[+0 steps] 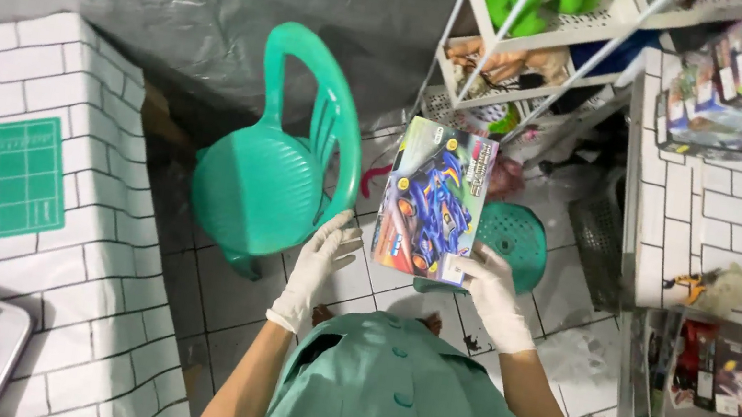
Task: Unboxing a toy car kit and beginning assembly by attaching tires to the chassis
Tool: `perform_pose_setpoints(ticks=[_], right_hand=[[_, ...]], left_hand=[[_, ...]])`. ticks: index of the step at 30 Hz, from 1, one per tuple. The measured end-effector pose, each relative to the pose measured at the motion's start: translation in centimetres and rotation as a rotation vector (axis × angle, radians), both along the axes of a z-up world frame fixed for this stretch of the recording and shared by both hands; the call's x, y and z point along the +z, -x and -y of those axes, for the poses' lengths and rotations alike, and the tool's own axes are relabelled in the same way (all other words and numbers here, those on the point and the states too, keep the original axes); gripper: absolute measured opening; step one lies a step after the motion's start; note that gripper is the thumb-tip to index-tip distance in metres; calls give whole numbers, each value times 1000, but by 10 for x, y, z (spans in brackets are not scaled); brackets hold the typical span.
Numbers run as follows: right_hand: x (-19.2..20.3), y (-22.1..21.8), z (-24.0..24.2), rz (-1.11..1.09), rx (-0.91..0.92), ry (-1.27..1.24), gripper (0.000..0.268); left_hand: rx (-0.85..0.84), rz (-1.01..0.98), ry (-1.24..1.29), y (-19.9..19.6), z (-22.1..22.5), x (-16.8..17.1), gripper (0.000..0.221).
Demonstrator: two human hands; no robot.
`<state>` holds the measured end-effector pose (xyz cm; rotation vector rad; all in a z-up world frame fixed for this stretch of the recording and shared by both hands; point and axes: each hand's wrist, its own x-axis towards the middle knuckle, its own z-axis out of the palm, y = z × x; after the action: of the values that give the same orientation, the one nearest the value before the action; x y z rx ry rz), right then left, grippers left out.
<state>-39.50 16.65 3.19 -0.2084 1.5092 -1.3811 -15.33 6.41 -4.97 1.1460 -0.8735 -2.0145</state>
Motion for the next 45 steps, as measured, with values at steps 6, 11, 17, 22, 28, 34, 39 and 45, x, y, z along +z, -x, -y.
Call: perform_pose_setpoints(ticks=[6,11,17,22,28,34,39,45], right_hand=[[-11,-45,39,-63,263,85,60],[-28,-74,82,-135,490,90,62],[-16,-133,140,-54,807,107,64],[-7,-195,201,77,1054,144,61],[-1,-273,256,163,1335,197,51],[-7,-348,300,249,1568,157,43],[0,-411,317,394,1662,70,31],[-9,-487,332,531,1751,41,29]], left_hand=[[139,-78,-15,-36,10,38,57],[412,150,41,-64,4,53,63],[774,309,-46,-116,0,65,62],[958,396,-72,-161,-7,107,56],[1041,518,-126,-214,-21,119,50],[1094,244,-192,-250,-24,157,82],[1034,183,-166,-296,-10,160,94],[1026,280,-110,-342,-6,167,90]])
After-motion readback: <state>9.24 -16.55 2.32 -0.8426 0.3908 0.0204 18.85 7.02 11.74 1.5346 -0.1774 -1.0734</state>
